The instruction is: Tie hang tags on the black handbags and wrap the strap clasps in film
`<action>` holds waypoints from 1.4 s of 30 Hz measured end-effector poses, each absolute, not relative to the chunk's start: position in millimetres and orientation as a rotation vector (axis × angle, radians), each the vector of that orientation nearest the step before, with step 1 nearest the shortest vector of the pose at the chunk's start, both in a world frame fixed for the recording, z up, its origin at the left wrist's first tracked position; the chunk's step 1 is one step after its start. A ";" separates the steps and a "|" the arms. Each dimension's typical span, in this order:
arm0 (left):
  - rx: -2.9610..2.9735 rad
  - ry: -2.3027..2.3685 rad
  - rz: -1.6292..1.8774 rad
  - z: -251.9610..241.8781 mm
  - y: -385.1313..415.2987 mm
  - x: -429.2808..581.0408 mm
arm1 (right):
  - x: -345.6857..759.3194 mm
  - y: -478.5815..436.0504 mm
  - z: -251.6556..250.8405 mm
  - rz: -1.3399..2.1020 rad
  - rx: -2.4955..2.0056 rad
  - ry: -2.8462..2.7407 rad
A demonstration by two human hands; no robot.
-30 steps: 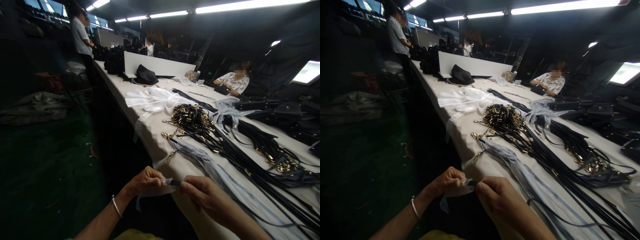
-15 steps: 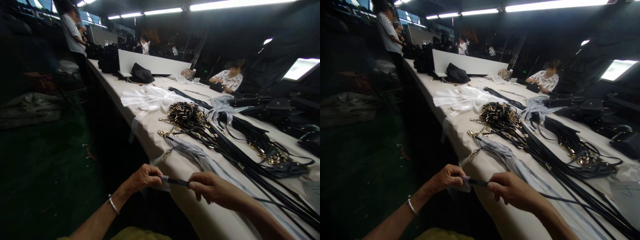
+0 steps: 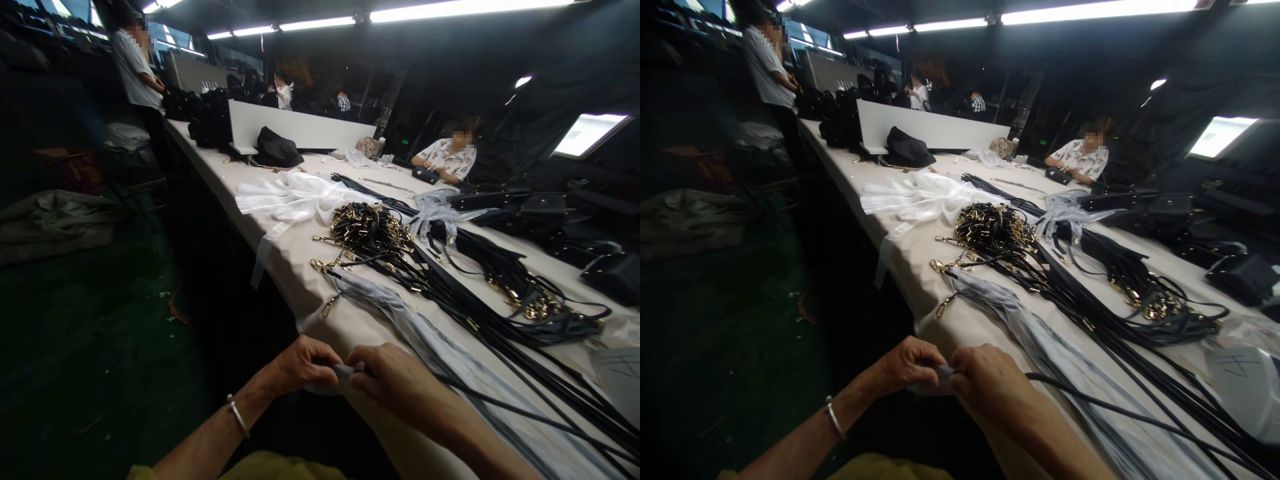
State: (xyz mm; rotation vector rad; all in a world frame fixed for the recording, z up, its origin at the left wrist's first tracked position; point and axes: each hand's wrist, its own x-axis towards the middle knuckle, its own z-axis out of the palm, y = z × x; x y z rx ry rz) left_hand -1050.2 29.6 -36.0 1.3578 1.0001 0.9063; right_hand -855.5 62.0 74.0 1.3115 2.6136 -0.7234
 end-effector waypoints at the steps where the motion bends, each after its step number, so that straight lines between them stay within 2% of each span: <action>1: 1.377 0.991 0.920 -36.4 29.1 -1048.7 | -855.6 63.7 73.6 -0.828 1.298 2.617; 5: 1.510 1.034 1.050 -44.6 28.3 -1049.9 | -837.2 75.2 71.8 -1.354 1.282 2.344; 8: 1.636 1.081 1.126 -54.4 29.1 -1053.8 | -814.2 79.9 69.8 -1.498 1.318 2.166; 13: 1.551 1.080 1.101 -58.8 31.1 -1051.4 | -799.7 72.6 69.8 -1.545 1.306 2.247; 21: 1.183 0.990 0.912 -48.9 27.1 -1038.7 | -817.1 67.1 72.3 -1.191 1.469 2.390; 32: 1.299 0.978 0.976 -42.3 24.1 -1023.8 | -811.3 58.5 51.2 -1.544 1.404 2.271; 37: 1.225 0.941 0.919 -48.4 24.2 -1020.9 | -799.8 58.6 55.5 -1.331 1.545 2.345; 42: 1.103 0.877 0.861 -48.9 25.7 -1005.7 | -818.7 52.0 55.5 -0.639 1.516 2.620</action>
